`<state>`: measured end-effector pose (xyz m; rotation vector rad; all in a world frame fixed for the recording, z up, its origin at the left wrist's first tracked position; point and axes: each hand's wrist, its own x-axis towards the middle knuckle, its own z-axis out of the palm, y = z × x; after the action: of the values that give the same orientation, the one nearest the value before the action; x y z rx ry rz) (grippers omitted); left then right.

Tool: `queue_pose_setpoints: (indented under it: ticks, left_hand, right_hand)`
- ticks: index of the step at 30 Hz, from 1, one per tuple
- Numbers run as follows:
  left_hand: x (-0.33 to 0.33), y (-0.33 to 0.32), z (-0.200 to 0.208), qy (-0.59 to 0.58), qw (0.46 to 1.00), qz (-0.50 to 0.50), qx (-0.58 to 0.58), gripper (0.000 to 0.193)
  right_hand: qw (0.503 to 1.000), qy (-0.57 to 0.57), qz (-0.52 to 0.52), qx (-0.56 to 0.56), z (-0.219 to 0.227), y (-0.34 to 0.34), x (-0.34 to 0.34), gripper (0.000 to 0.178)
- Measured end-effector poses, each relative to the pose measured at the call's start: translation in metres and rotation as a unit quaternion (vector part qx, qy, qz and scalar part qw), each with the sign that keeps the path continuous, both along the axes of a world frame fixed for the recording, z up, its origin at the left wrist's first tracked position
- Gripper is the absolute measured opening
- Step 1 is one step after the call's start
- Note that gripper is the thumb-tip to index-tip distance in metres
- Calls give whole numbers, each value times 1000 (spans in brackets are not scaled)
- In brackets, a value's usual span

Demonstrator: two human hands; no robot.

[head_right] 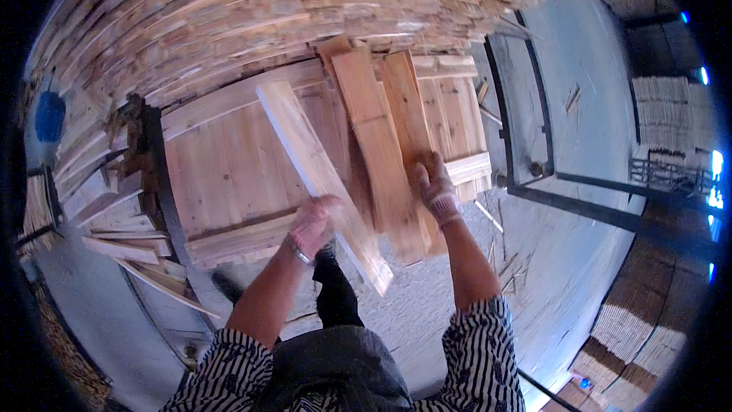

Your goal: The person picks up wooden planks from a pile on the floor and stacks them onto a metal rack. They repeatedly lift the planks, align them, and place them in a neat stack, occasionally adjusting the position of the wood to ensure stability.

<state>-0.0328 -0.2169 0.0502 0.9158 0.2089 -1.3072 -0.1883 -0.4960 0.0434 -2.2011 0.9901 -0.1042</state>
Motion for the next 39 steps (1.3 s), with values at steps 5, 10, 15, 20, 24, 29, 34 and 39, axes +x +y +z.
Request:
queue_pose_setpoints:
  ticks: [5, 10, 15, 20, 24, 29, 34, 39]
  left_hand:
    - [45, 14, 10, -624, 652, -389, 184, 29]
    - [89, 79, 26, -207, 927, 60, 306, 58]
    - [153, 128, -42, -442, 623, -149, 628, 113]
    - [147, 141, -80, -427, 605, -180, 648, 119]
    - [156, 174, -60, -416, 635, -194, 622, 117]
    - [190, 219, -56, -406, 688, -143, 584, 115]
    - [195, 247, -97, -467, 716, -80, 512, 95]
    - [206, 265, -101, -411, 773, -33, 482, 81]
  right_hand:
    - [968, 241, -51, -53, -16, 11, 28, 82]
    - [960, 253, 5, -121, 20, 38, 59, 100]
    - [960, 265, -7, -94, 21, 34, 108, 111]
    - [970, 199, -36, -134, -6, 39, 92, 99]
    - [989, 126, -20, -80, 17, 99, 95, 101]
    - [998, -33, 59, 2, 11, 227, 150, 94]
    - [980, 158, 93, 81, -3, 364, 283, 77]
    - [989, 117, 64, 57, -29, 398, 294, 64]
